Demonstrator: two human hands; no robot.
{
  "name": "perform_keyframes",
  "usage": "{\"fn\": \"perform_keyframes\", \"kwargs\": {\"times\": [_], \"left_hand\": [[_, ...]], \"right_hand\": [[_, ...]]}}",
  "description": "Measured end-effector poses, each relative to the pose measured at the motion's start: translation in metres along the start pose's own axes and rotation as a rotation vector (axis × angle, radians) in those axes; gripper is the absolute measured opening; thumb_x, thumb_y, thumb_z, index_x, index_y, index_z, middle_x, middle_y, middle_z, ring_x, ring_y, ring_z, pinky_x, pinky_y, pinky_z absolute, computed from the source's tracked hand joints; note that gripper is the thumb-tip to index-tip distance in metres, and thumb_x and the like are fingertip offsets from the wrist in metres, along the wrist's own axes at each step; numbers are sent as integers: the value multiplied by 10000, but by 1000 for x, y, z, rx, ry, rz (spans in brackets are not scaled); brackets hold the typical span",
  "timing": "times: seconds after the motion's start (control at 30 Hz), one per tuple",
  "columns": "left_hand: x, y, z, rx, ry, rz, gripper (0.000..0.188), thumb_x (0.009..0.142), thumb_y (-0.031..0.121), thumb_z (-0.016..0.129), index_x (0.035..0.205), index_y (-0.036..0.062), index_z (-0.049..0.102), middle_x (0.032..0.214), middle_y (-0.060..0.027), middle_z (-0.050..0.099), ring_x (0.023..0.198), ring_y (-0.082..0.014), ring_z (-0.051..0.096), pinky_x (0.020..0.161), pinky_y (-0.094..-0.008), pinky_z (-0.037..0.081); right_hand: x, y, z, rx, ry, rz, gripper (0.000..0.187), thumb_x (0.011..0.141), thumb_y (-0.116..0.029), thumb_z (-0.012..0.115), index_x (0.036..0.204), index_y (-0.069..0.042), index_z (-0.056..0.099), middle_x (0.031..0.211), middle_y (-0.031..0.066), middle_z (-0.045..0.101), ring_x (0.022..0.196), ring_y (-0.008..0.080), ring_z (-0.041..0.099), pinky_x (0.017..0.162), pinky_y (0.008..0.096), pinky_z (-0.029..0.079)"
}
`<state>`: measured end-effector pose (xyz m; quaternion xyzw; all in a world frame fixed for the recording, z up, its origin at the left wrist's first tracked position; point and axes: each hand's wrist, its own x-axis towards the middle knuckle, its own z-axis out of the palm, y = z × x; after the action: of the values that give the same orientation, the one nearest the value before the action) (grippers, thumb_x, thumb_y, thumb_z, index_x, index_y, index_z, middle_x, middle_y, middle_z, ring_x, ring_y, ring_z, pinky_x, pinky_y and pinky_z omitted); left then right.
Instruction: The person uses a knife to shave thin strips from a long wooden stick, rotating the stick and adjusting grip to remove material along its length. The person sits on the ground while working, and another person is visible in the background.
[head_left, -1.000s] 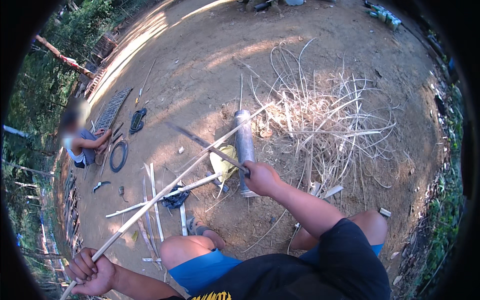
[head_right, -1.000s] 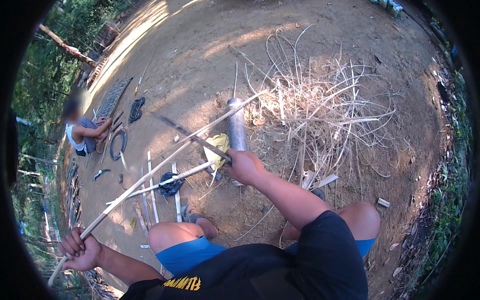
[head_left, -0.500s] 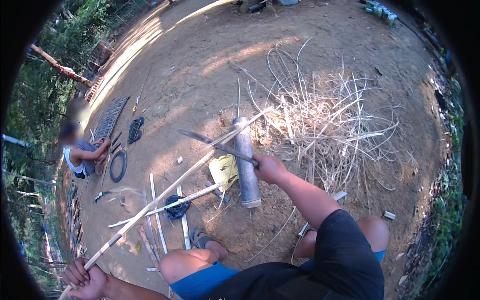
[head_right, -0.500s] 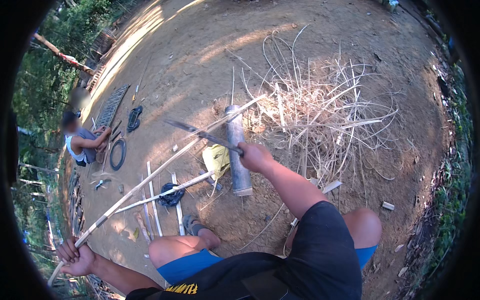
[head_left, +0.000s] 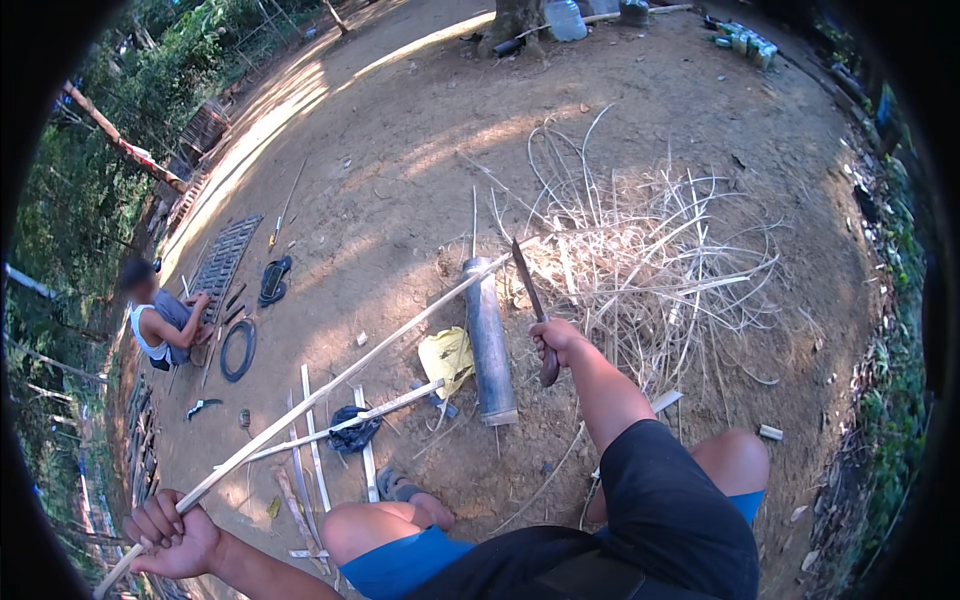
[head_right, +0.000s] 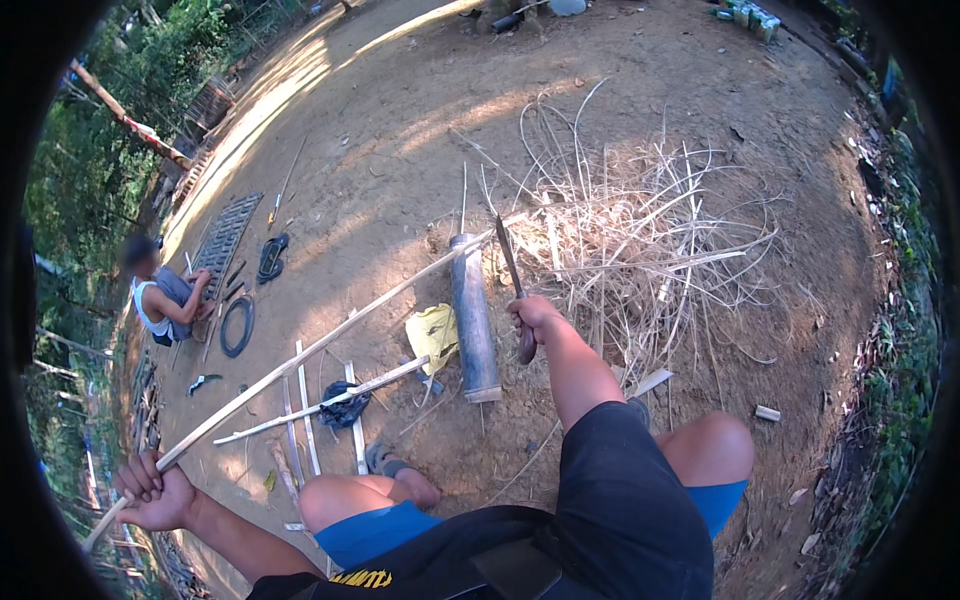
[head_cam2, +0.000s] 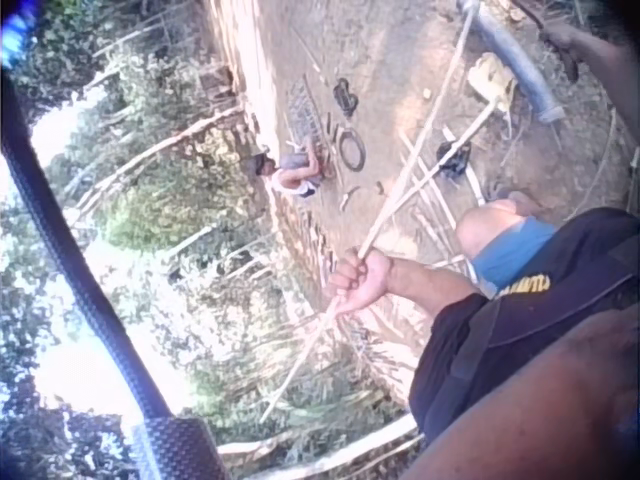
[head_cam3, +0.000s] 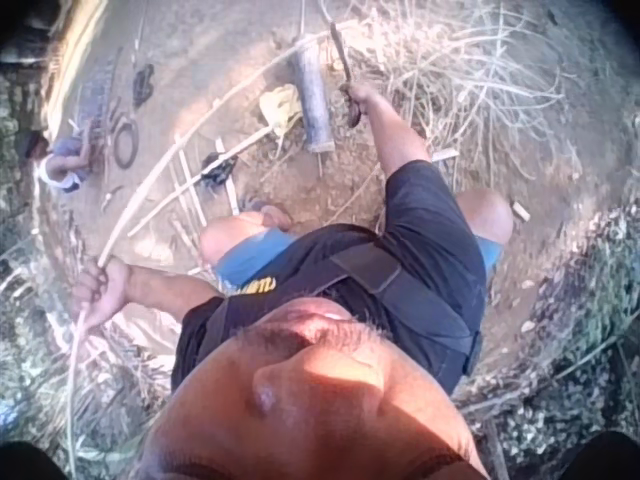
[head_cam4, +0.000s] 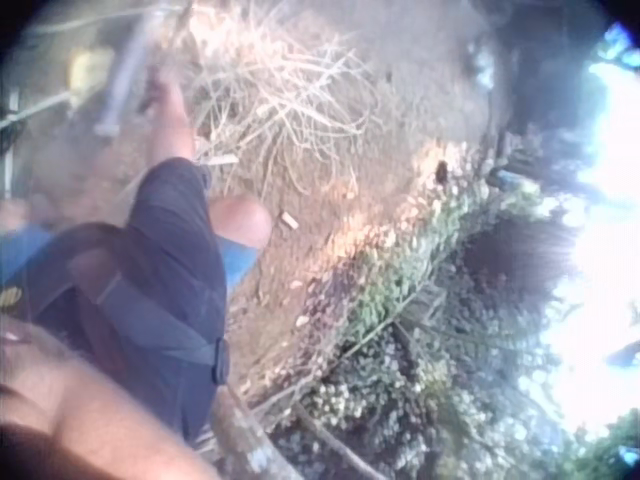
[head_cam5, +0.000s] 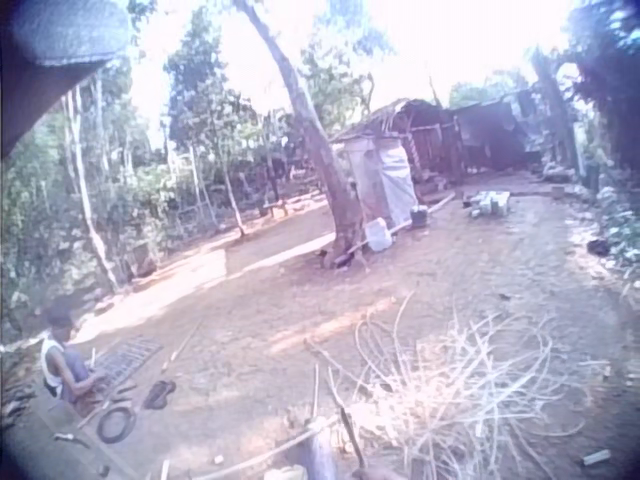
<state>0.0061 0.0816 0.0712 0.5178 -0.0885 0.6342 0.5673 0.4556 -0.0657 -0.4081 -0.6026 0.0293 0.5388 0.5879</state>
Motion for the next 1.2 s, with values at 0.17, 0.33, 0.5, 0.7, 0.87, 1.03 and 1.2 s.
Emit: {"fn": "perform_keyframes", "kwargs": {"times": [0.17, 0.33, 0.5, 0.7, 0.87, 1.03, 1.2], "left_hand": [[-16, 3, 21, -37, 7, 21, 614, 859, 702, 405, 643, 129, 373, 508, 40, 270, 426, -74, 250, 458, -228, 236], [-26, 8, 21, -51, 2, 9, 657, 841, 746, 364, 649, 119, 377, 510, 36, 258, 423, -76, 234, 454, -231, 226], [-23, 34, -5, -53, -42, 8, 665, 837, 754, 354, 663, 113, 394, 520, 31, 271, 427, -83, 225, 454, -240, 229], [30, 104, -25, 26, -83, -27, 697, 869, 744, 257, 675, 87, 384, 545, 12, 298, 459, -95, 278, 457, -240, 241], [76, 109, -31, 126, -107, -115, 740, 888, 728, 107, 662, 75, 371, 552, -10, 293, 473, -121, 277, 470, -264, 258], [130, 90, -51, 195, -67, -188, 720, 896, 721, 127, 656, 81, 352, 556, -14, 299, 455, -121, 285, 442, -256, 261], [188, 91, -57, 330, 54, -181, 593, 941, 592, 221, 669, 77, 333, 556, -18, 283, 439, -124, 269, 441, -251, 257]], "right_hand": [[-88, 20, 62, -445, 219, -180, 266, 769, -179, 645, 955, 8, 612, 795, 181, 647, 713, 267, 648, 649, 389, 512], [-149, 56, 88, -634, 375, -383, 358, 753, -191, 611, 1067, -18, 600, 994, 237, 655, 1014, 380, 612, 849, 443, 469], [-215, 25, 94, -870, 249, -465, 291, 786, -180, 565, 1054, -73, 600, 1051, 222, 636, 1017, 394, 594, 866, 464, 474], [-233, 13, 97, -955, 166, -543, 246, 789, -186, 555, 1000, -70, 607, 969, 216, 649, 953, 401, 607, 831, 470, 479], [-202, 14, 92, -938, 152, -463, 268, 785, -185, 558, 1029, -82, 601, 975, 197, 650, 961, 389, 607, 835, 470, 480], [-163, -6, 89, -917, 135, -519, 280, 794, -175, 539, 1053, -82, 587, 979, 187, 651, 958, 391, 609, 848, 465, 484], [-92, -41, 65, -972, 50, -457, 320, 818, -158, 536, 1124, -79, 585, 1032, 198, 651, 1003, 355, 620, 868, 446, 493]]}}
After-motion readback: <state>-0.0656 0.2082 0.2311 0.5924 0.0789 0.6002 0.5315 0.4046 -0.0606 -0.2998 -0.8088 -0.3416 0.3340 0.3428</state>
